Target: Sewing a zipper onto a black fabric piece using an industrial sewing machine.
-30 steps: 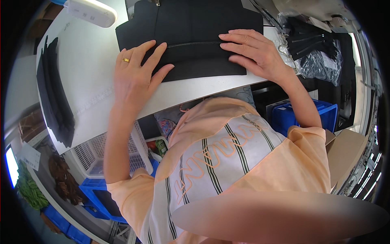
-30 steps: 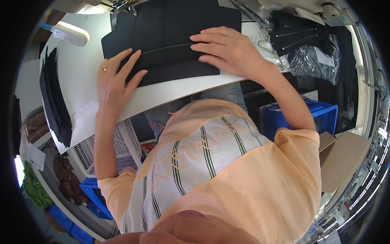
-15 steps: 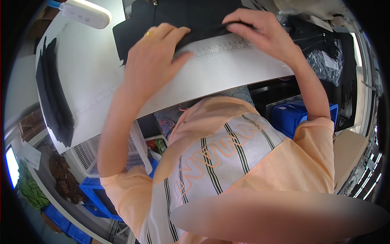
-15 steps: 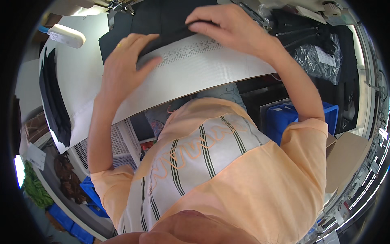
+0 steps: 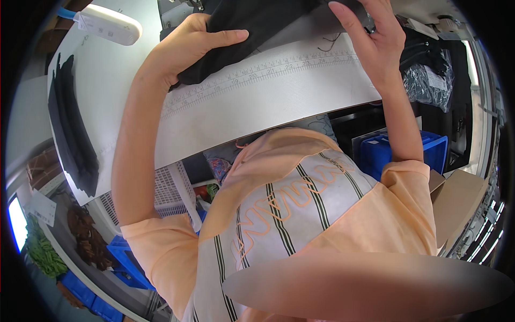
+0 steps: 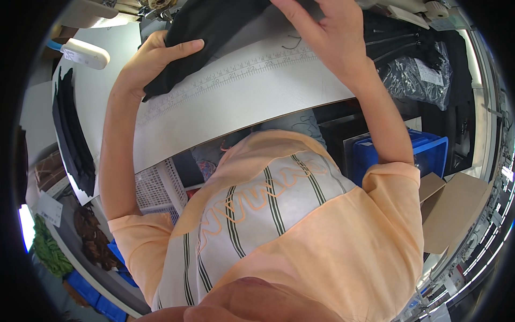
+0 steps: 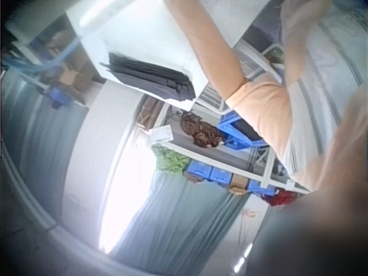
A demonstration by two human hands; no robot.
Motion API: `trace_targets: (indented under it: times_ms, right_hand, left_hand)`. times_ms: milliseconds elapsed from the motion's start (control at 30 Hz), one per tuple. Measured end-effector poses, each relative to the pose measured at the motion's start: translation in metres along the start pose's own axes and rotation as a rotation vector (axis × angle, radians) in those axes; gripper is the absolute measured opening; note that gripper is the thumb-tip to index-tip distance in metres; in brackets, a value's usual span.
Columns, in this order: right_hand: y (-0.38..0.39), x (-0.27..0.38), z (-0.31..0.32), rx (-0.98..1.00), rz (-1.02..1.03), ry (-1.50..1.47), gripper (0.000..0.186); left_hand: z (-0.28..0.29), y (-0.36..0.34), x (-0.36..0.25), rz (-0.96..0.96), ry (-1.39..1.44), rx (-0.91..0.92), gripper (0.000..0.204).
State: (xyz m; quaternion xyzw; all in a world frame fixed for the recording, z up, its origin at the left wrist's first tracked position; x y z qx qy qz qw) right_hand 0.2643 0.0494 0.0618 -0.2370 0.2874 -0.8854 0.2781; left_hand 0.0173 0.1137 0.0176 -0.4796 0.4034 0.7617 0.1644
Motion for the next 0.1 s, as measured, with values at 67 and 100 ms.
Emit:
trace_targets:
  times_ms: [67,100]
  right_hand:
    - [0.01,0.0,-0.004,0.1,0.014,-0.016,0.023]
    - [0.016,0.001,-0.009,0.198,0.027,-0.031,0.023]
  left_hand:
    - [0.003,-0.002,0.002,0.013,0.02,0.031,0.035]
    - [0.004,-0.003,0.004,0.057,0.004,0.04,0.037]
Point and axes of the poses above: each hand's wrist, its own y-axis away from the middle knuckle, its own z-axis out of the back of the hand, x = y × z, the point moved 3 cm from there along -y, towards the middle knuckle, and after that the axes turned 12 degrees about x, right-handed, at the moved point
